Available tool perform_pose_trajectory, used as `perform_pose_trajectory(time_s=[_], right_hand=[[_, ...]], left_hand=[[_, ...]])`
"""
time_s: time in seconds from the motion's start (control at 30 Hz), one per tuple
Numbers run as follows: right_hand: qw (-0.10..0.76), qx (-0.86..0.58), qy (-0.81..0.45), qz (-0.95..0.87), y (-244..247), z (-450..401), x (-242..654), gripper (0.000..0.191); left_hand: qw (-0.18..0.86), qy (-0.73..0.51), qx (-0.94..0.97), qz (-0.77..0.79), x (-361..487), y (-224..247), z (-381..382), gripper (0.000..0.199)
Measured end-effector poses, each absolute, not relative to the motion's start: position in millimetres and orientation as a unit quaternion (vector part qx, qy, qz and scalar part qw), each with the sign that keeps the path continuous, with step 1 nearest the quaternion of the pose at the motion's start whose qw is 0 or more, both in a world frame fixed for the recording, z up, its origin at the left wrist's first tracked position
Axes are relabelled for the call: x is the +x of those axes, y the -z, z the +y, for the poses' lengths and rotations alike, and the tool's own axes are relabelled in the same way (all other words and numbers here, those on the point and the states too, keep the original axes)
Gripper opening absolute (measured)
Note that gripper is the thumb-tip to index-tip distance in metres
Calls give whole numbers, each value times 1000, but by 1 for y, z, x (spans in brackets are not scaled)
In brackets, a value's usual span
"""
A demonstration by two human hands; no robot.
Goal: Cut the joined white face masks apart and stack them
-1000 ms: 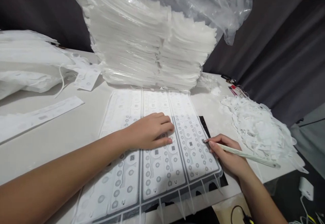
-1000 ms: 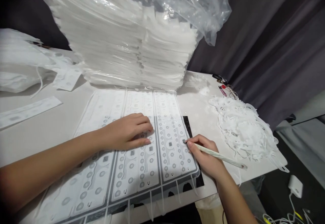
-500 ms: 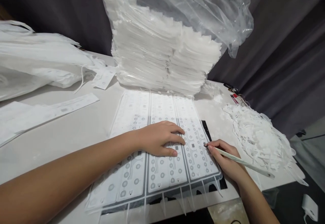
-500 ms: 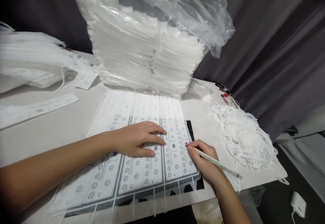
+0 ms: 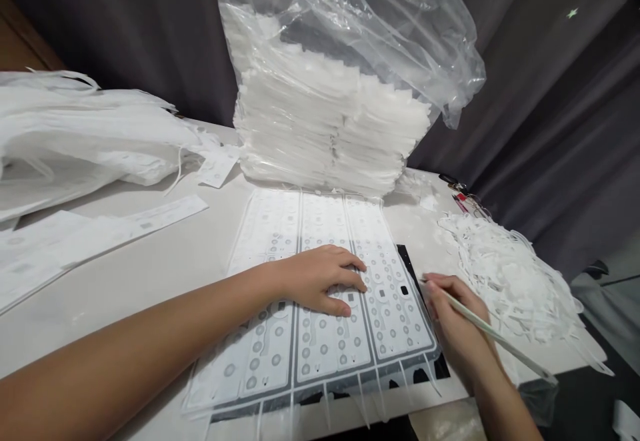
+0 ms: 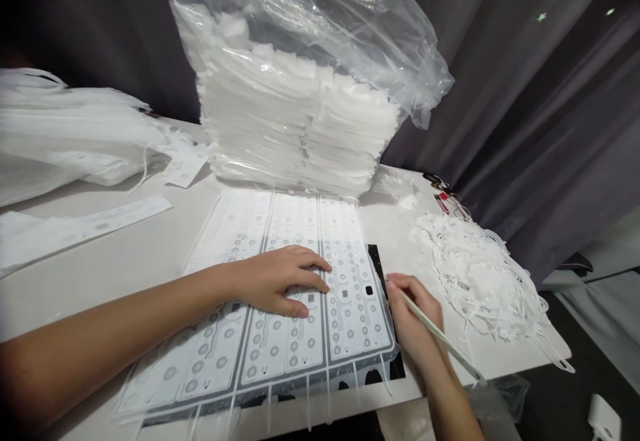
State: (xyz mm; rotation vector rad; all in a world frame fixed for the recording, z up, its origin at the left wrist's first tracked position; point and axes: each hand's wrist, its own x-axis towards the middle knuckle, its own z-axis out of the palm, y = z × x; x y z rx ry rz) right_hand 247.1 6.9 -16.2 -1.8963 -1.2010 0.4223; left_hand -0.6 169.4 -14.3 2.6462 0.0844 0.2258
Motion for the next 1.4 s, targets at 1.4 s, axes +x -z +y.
perform_pose_trajectory(time_s=[1.4], right_hand=[[385, -692, -342, -506, 15, 17, 149, 27]], left_hand=[[537, -325, 707, 325, 6, 11, 179, 34]])
